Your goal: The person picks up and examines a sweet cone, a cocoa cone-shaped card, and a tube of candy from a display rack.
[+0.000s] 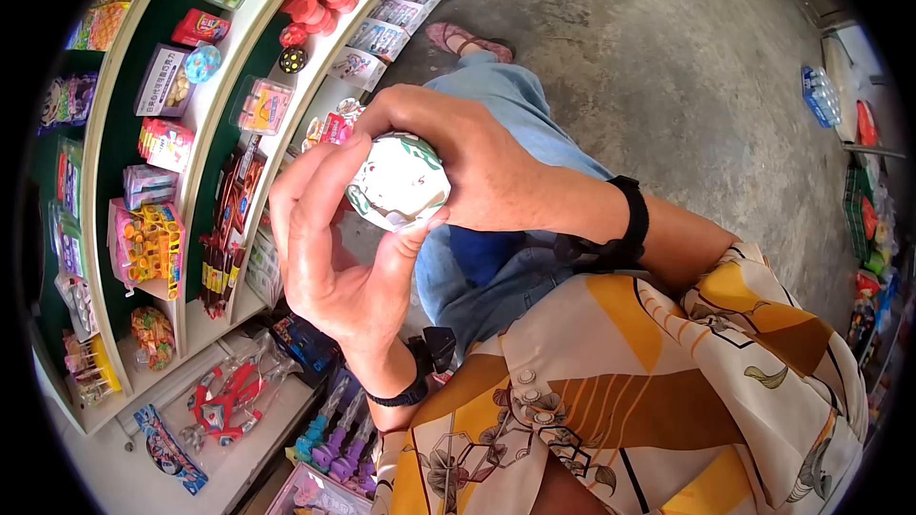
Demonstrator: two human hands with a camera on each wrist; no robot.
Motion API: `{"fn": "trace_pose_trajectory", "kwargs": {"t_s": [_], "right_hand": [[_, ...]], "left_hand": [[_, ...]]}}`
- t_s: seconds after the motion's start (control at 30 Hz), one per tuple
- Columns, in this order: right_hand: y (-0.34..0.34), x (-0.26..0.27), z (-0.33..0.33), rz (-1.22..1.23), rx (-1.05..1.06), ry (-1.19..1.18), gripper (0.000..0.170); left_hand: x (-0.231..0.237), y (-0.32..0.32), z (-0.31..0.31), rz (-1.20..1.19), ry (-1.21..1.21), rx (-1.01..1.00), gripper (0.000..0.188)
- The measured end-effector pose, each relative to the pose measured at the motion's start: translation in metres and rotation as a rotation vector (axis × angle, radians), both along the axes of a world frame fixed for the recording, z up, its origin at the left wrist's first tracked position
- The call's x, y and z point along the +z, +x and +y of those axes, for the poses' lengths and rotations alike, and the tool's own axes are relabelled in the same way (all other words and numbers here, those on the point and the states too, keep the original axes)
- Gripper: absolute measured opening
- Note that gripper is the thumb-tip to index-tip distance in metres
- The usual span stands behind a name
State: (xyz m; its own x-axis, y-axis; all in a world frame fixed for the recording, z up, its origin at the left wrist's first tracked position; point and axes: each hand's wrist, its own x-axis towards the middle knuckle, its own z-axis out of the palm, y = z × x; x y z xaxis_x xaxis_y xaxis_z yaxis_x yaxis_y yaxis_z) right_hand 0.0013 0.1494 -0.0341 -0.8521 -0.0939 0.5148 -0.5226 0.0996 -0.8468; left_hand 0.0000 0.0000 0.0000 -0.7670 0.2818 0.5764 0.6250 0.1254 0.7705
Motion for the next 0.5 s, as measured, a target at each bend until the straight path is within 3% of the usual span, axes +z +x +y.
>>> {"fn": "trace_pose_trajectory", "kwargs": {"t_s": [0.23, 0.37, 0.5], "right_hand": [[0.0016, -0.0004, 0.0019, -0.005, 0.006, 0.019, 0.046], [0.0015, 0.0001, 0.0019, 0.006, 0.005, 0.015, 0.045], [0.0018, 0.0019, -0.0016, -0.004, -0.051, -0.005, 0.039]], "left_hand": [[0.0011, -0.0001, 0.0002, 0.02, -0.005, -0.014, 0.047], [-0.0017, -0.0017, -0.0045, 0.051, -0.083, -0.029, 0.056], [0.0018, -0.0011, -0.0009, 0.03, -0.02, -0.021, 0.045]]}}
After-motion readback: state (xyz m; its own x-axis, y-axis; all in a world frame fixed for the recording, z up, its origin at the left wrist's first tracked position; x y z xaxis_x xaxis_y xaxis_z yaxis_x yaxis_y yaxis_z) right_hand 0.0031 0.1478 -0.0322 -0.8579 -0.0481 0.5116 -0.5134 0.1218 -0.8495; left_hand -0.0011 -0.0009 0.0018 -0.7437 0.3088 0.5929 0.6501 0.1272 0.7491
